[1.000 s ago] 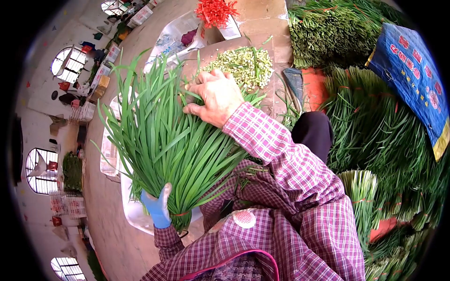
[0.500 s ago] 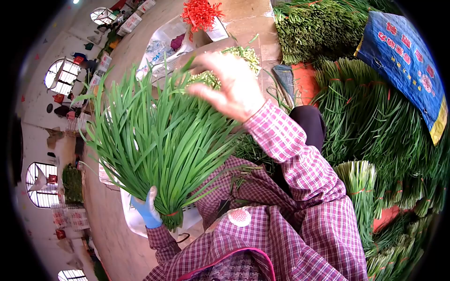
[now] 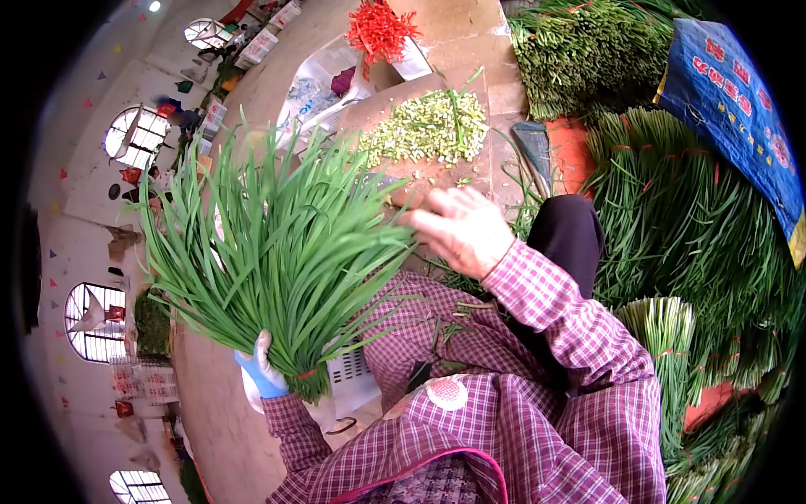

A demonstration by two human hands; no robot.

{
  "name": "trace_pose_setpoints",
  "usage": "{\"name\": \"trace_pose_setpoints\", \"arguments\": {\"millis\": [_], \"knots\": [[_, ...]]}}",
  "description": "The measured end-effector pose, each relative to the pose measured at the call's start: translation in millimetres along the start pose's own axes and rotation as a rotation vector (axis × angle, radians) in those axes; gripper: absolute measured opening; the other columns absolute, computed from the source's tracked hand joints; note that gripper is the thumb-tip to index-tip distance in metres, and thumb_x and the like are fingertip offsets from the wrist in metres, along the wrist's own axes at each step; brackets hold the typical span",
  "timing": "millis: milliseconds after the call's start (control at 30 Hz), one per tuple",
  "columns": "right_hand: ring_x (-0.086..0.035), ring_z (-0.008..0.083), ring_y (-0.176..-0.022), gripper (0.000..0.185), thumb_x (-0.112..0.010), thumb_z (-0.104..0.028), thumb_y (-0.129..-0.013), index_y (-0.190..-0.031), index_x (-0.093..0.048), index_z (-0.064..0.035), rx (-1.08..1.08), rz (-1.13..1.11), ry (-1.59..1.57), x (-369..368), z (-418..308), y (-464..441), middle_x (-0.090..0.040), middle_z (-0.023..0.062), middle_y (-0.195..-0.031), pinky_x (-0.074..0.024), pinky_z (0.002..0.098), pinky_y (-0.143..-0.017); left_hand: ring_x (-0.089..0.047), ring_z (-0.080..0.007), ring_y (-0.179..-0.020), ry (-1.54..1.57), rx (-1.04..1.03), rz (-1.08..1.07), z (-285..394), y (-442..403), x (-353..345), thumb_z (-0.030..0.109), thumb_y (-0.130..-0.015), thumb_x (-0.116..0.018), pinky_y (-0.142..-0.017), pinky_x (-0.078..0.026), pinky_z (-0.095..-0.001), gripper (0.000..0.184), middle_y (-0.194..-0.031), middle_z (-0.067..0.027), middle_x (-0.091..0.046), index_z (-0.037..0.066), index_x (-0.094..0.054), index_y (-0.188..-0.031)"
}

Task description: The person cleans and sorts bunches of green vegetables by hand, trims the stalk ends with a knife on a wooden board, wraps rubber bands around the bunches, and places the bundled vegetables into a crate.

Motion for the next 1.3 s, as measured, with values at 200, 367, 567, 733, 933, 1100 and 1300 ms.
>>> {"name": "trace_pose_setpoints", "arguments": {"millis": [200, 367, 567, 733, 933, 1100, 1300], "knots": [[-0.058, 0.0288, -0.08, 0.015, -0.062, -0.023, -0.087, -0.093, -0.06, -0.0096, -0.195, 0.136, 0.087, 57.6, 45.3, -3.5, -0.057, 0.0088, -0.082, -0.0453, 0.0405, -0.072, -0.058, -0.0147, -0.088, -0.041, -0.011, 0.021, 4.4, 0.4, -6.9, 0.006, -0.079, -0.061, -0.087, -0.046, -0.0285, 0.034, -0.103, -0.0072, -0.062, -0.003, -0.056, -0.111], [-0.06, 0.0283, -0.077, 0.014, -0.064, -0.018, -0.086, -0.088, -0.06, -0.0046, -0.209, 0.363, -0.164, 91.6, 29.7, -27.1, -0.059, 0.0095, -0.08, -0.0475, 0.0367, -0.07, -0.056, -0.0109, -0.08, -0.035, -0.019, -0.043, -3.8, -2.2, -7.0, 0.008, -0.079, -0.06, -0.08, -0.047, -0.0245, 0.036, -0.097, -0.0055, -0.059, -0.004, -0.054, -0.112], [-0.057, 0.0284, -0.086, 0.018, -0.061, -0.023, -0.088, -0.092, -0.059, -0.0055, -0.038, 0.364, -0.219, 83.7, -11.5, -73.5, -0.06, 0.0101, -0.087, -0.0449, 0.0385, -0.077, -0.058, -0.0139, -0.084, -0.048, -0.017, -0.08, -9.8, -4.2, -6.3, 0.007, -0.076, -0.068, -0.079, -0.049, -0.0269, 0.045, -0.102, -0.0067, -0.062, -0.004, -0.054, -0.117], [-0.06, 0.0305, -0.087, 0.027, -0.055, -0.03, -0.091, -0.094, -0.064, -0.0058, -0.037, 0.186, 0.027, 50.0, 6.6, -102.2, -0.064, 0.0117, -0.088, -0.0431, 0.0394, -0.08, -0.058, -0.0165, -0.091, -0.074, -0.033, -0.049, -9.3, -1.8, -6.2, 0.004, -0.075, -0.069, -0.085, -0.048, -0.0303, 0.049, -0.109, -0.0089, -0.06, -0.005, -0.052, -0.121], [-0.066, 0.0311, -0.075, 0.029, -0.067, -0.033, -0.084, -0.09, -0.068, -0.0046, -0.134, -0.329, -0.243, -10.9, 11.5, -92.3, -0.068, 0.013, -0.078, -0.0495, 0.0399, -0.072, -0.058, -0.0168, -0.092, -0.053, -0.013, -0.043, -16.6, 1.9, -4.7, 0.001, -0.076, -0.068, -0.085, -0.049, -0.0307, 0.051, -0.111, -0.0091, -0.059, -0.004, -0.051, -0.124], [-0.067, 0.0272, -0.078, 0.026, -0.075, -0.025, -0.077, -0.089, -0.068, -0.0032, -0.177, -0.325, -0.543, -28.9, 9.6, -81.7, -0.068, 0.0132, -0.082, -0.0516, 0.0378, -0.073, -0.059, -0.0148, -0.088, 0.058, 0.023, -0.039, -23.9, 3.2, -5.7, 0.0, -0.077, -0.067, -0.079, -0.052, -0.0276, 0.047, -0.108, -0.0091, -0.059, -0.004, -0.052, -0.121], [-0.067, 0.0263, -0.086, 0.026, -0.077, -0.03, -0.075, -0.09, -0.071, -0.0106, -0.161, -0.244, -0.616, -37.8, 2.9, -76.6, -0.071, 0.0084, -0.09, -0.0512, 0.0376, -0.079, -0.059, -0.0138, -0.085, 0.018, 0.034, -0.079, -28.3, 2.0, -8.4, 0.0, -0.077, -0.068, -0.077, -0.052, -0.0264, 0.045, -0.104, -0.0079, -0.06, -0.005, -0.053, -0.119]]}}
Point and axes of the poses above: each hand's wrist, its own y-axis away from the middle knuckle, its own x-axis out of the back of the hand, z = x × y, the point moved 10 cm from there along -y, towards the middle knuckle
